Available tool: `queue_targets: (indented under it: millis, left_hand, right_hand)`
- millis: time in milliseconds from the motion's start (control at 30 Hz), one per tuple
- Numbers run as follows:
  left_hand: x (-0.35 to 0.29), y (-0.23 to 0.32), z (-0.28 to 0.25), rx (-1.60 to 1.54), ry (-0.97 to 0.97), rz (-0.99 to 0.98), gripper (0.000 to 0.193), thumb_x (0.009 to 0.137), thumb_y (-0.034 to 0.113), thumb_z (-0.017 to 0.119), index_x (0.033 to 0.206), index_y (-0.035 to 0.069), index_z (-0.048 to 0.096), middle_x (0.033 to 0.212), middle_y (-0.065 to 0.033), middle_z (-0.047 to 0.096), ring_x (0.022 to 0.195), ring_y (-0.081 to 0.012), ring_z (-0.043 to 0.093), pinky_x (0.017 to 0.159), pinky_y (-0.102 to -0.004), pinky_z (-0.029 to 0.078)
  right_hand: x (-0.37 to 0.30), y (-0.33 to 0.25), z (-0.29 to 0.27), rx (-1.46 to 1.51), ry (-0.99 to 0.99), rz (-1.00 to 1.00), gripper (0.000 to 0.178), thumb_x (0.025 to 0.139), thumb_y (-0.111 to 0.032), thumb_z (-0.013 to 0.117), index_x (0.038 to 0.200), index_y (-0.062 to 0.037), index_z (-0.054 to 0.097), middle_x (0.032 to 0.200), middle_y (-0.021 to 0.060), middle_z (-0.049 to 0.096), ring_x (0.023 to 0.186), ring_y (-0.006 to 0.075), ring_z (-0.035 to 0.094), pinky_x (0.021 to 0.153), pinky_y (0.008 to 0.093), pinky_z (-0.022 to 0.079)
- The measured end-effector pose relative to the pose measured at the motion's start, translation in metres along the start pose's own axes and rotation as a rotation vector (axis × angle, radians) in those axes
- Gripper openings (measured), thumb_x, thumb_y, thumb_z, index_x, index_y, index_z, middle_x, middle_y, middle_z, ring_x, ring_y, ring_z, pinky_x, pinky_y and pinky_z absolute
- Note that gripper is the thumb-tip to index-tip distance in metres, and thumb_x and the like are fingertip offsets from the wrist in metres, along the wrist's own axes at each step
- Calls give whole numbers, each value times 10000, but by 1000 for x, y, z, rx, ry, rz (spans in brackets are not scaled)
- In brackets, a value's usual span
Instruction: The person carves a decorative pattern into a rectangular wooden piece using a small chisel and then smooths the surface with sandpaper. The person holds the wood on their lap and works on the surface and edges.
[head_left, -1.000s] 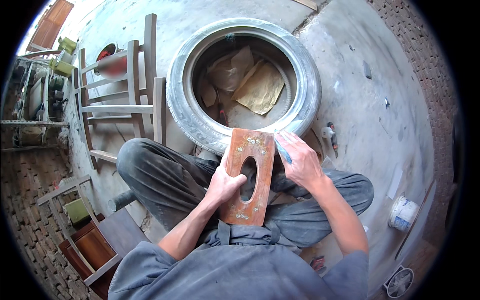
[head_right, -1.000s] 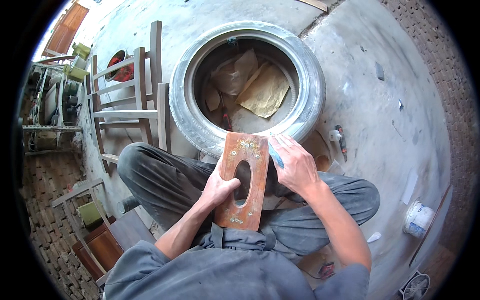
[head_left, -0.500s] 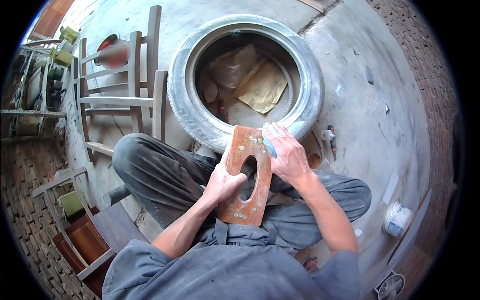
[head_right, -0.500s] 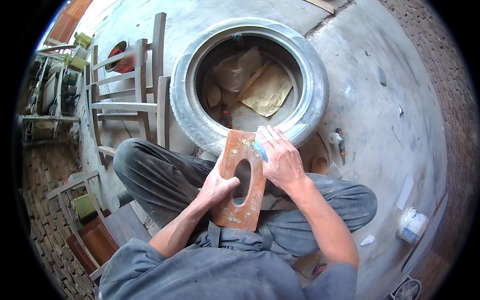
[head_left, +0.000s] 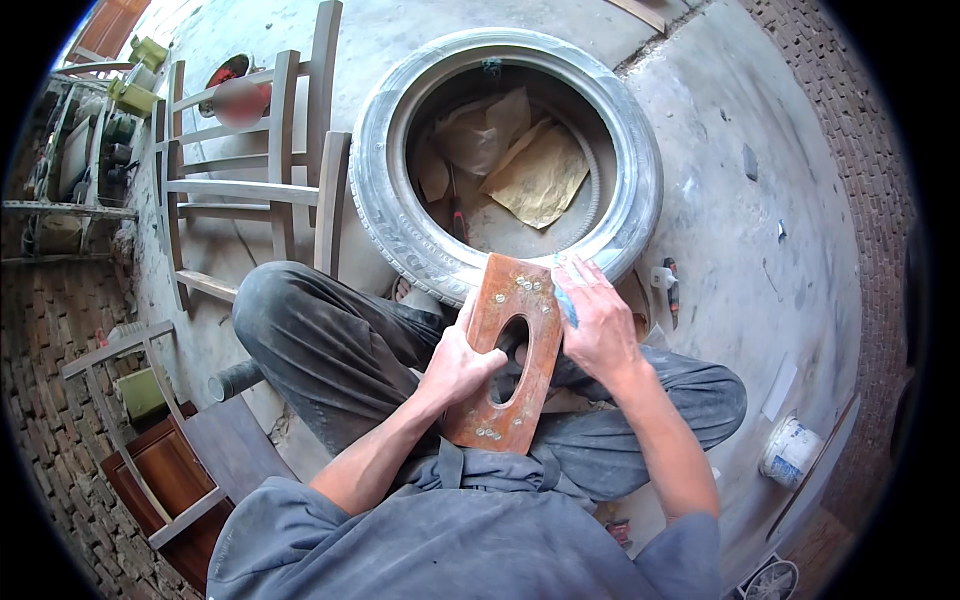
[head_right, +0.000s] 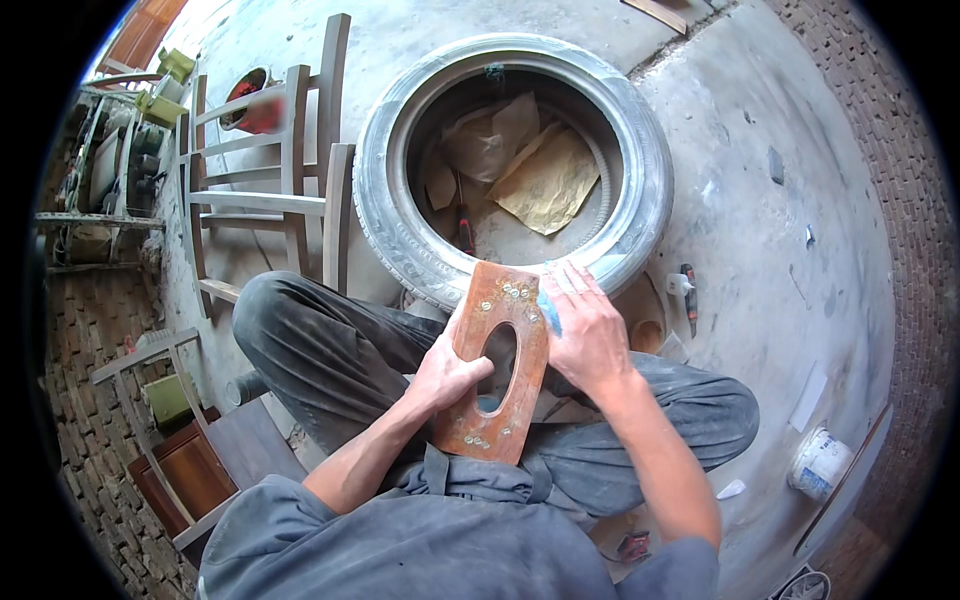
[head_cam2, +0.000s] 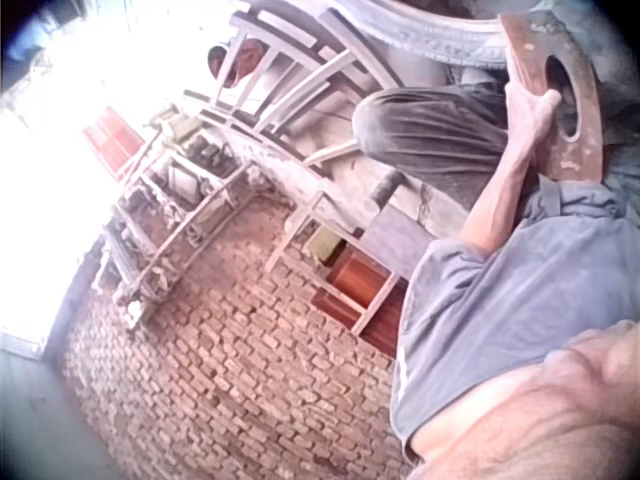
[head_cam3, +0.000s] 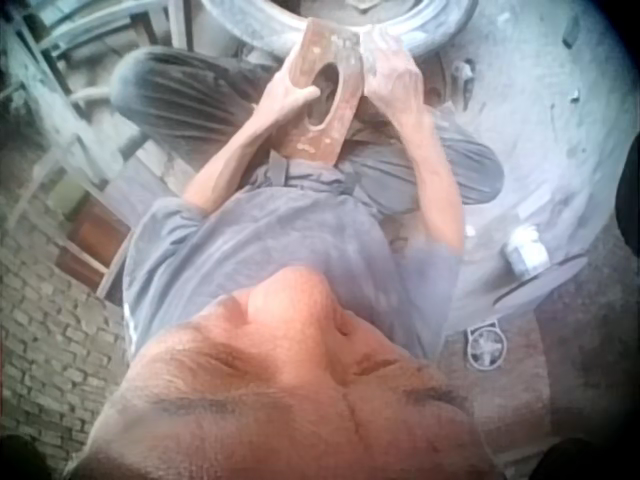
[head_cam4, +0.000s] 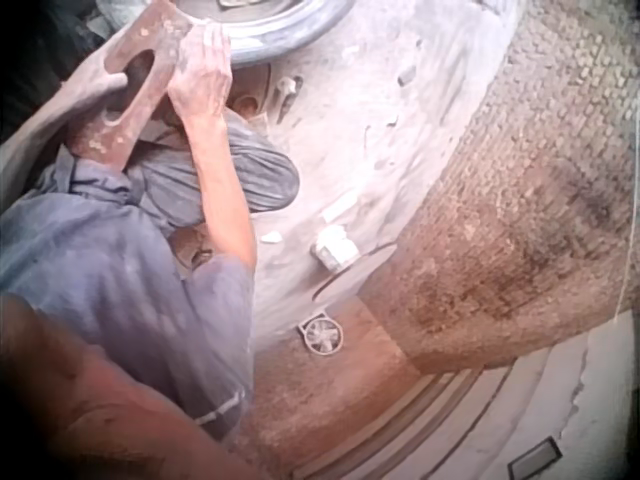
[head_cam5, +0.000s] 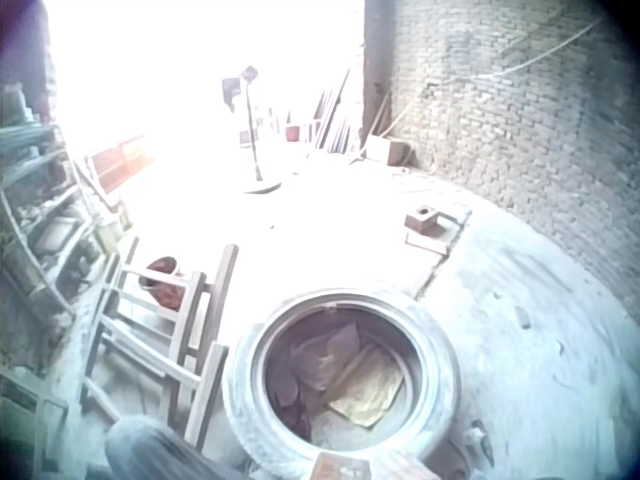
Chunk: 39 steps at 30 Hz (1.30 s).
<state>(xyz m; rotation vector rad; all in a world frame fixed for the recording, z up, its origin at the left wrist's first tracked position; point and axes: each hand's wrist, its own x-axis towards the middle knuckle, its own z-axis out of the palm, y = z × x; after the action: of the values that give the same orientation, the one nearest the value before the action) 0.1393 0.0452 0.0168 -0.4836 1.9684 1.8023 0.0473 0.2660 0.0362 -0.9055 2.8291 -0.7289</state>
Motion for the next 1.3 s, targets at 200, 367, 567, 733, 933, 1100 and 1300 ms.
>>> queue_targets:
  millis: [200,367,567,733,933,1100,1300]
  left_hand:
    - [2,-7,4,-17,1,28,1085,792,93,750,1739,4,228,1403,-245,712,1283,-287,701,1130,-374,517]
    - [2,-2,-3,-89,-68,-58,1091,805,93,733,1766,76,218,1599,-185,565,1473,-255,556,1220,-359,431]
    - [1,6,-1,-43,-70,-57,1104,792,104,740,1763,63,218,1606,-190,559,1472,-260,559,1222,-360,430]
    - [4,0,-1,-75,-73,-41,1107,781,111,743,1758,54,227,1623,-193,543,1488,-261,545,1229,-361,423]
    - [7,-11,0,-92,-72,-8,1099,785,103,735,1755,43,223,1618,-193,544,1487,-253,541,1230,-360,420]
    - [4,1,-1,-50,-69,-41,1095,786,100,736,1755,46,228,1622,-179,550,1489,-247,544,1228,-353,423]
    - [5,2,-1,-93,-89,-37,1075,802,77,718,1757,50,225,1610,-171,563,1479,-243,553,1221,-346,428]
  right_hand:
    - [29,-15,33,-2,-5,-77,514,922,-127,715,1404,47,683,1463,305,666,1415,441,617,1273,506,425]
    - [4,2,9,30,-17,-41,564,912,-120,738,1450,25,656,1471,308,660,1444,426,598,1281,500,415]
    - [41,-24,34,51,-66,-89,690,822,-27,680,1508,6,615,1543,292,609,1488,431,549,1308,493,380]
    - [14,-5,24,-26,-10,-56,629,842,-57,691,1462,41,644,1503,315,634,1463,441,576,1299,505,393]
    - [40,-26,25,-9,-34,-118,616,852,-40,668,1460,56,641,1503,304,640,1466,442,572,1303,499,387]
    - [21,-23,29,-39,47,-61,617,854,-74,716,1446,82,642,1459,316,665,1431,454,601,1285,506,402]
    - [22,-12,23,-25,6,-51,605,825,-51,703,1420,53,671,1453,319,668,1418,459,609,1277,511,414]
